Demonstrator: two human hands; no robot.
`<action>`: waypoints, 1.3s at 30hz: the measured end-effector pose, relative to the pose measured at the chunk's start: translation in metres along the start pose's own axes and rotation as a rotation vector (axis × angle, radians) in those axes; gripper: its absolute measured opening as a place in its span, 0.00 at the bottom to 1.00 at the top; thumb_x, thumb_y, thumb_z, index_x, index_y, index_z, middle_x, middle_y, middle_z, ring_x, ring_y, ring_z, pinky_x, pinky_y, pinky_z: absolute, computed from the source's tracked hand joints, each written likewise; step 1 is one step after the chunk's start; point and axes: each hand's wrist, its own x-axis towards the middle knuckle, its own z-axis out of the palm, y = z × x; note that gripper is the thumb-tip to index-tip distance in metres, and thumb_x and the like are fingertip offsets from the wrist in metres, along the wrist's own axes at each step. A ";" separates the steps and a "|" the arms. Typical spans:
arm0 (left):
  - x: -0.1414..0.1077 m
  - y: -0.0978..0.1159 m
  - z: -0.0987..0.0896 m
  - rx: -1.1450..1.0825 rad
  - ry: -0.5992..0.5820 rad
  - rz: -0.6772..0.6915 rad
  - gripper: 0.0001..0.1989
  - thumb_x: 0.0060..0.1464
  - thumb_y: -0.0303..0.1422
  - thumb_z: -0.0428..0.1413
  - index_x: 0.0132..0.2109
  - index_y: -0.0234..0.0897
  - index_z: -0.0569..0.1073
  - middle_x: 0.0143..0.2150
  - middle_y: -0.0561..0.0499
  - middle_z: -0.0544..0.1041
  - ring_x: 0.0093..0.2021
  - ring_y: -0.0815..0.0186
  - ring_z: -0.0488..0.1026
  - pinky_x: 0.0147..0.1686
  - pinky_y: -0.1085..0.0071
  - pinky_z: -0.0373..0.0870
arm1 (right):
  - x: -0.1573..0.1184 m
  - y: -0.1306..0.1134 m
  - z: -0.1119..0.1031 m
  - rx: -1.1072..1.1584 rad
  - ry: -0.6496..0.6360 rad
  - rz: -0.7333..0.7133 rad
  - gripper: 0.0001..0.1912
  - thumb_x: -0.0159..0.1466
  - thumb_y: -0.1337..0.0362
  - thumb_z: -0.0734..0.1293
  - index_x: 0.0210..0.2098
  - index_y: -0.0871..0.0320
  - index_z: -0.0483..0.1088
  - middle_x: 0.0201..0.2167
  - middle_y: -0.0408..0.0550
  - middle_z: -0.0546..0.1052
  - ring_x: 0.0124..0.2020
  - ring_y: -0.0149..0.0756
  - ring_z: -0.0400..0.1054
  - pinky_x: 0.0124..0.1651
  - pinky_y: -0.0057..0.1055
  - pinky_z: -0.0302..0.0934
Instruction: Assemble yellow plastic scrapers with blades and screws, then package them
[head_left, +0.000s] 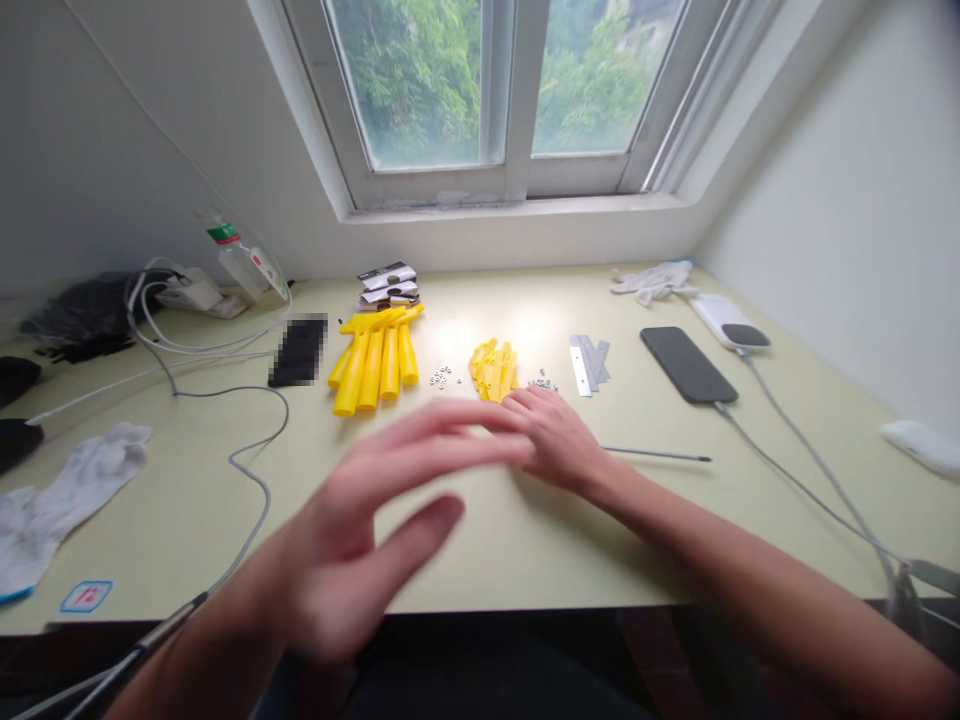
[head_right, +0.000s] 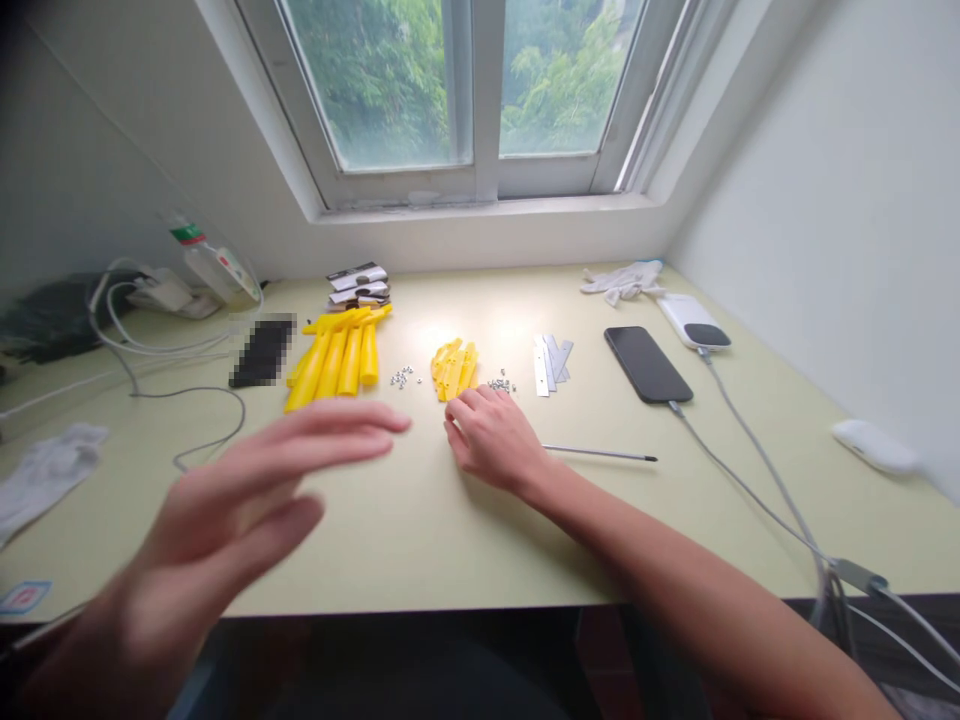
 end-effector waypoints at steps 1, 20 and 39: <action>0.031 -0.005 -0.005 0.153 0.051 0.065 0.22 0.56 0.44 0.52 0.55 0.47 0.75 0.53 0.44 0.73 0.57 0.46 0.67 0.56 0.46 0.66 | 0.001 0.002 0.000 -0.006 0.006 0.015 0.12 0.68 0.65 0.57 0.37 0.60 0.71 0.36 0.53 0.75 0.39 0.39 0.65 0.45 0.35 0.56; 0.118 -0.092 -0.019 0.237 0.449 -0.257 0.30 0.59 0.45 0.50 0.65 0.37 0.62 0.46 0.42 0.76 0.43 0.54 0.75 0.44 0.61 0.70 | 0.005 0.090 -0.043 0.052 0.126 0.232 0.10 0.65 0.61 0.61 0.42 0.57 0.70 0.43 0.52 0.76 0.49 0.42 0.67 0.53 0.40 0.58; 0.102 -0.064 0.052 -1.023 -0.090 -0.299 0.14 0.57 0.38 0.55 0.46 0.34 0.71 0.33 0.49 0.71 0.28 0.69 0.65 0.28 0.73 0.61 | 0.015 0.146 -0.062 0.074 -0.446 0.308 0.43 0.51 0.56 0.71 0.65 0.48 0.57 0.64 0.55 0.62 0.63 0.56 0.57 0.60 0.48 0.54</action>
